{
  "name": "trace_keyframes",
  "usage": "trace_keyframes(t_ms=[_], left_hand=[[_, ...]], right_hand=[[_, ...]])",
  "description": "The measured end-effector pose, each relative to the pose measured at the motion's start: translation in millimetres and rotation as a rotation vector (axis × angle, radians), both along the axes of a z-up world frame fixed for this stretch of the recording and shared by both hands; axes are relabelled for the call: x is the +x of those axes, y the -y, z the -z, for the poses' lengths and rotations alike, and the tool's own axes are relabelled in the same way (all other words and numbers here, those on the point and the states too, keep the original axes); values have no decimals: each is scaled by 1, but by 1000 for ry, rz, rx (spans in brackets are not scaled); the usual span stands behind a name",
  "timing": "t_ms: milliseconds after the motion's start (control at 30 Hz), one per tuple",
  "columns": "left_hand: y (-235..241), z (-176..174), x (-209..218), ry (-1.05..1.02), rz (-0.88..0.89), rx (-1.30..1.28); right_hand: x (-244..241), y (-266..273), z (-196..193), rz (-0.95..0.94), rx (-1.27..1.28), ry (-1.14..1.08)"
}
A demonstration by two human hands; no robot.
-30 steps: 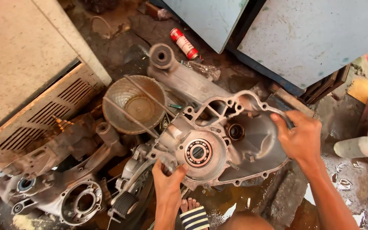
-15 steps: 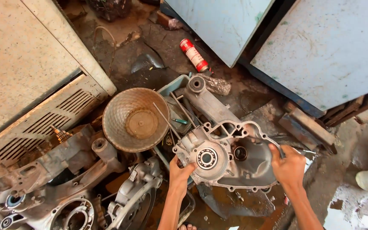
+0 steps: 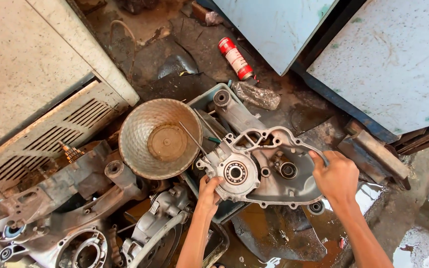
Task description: Inspecting and cleaning various motorcycle engine casing parts on a metal tray using cleaning fluid.
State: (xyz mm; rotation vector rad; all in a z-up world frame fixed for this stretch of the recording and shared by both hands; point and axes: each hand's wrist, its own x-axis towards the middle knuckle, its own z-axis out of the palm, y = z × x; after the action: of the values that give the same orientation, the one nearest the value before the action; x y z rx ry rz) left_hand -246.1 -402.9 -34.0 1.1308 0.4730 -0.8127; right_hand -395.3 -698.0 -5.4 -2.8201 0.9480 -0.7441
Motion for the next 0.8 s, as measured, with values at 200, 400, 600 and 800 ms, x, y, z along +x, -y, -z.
trace_keyframes(t_ms=[200,400,600,800], left_hand=[[4,43,11,30,4,6],[7,5,16,25,-99,-71],[5,-36,19,-67,31,-23],[-1,-44,6,-59,-143,121]], right_hand=[[17,7,-5,32,35,-90],[18,15,4,49,16,-170],[30,-9,-16,51,68,-146],[30,-38,-22,44,146,-164]])
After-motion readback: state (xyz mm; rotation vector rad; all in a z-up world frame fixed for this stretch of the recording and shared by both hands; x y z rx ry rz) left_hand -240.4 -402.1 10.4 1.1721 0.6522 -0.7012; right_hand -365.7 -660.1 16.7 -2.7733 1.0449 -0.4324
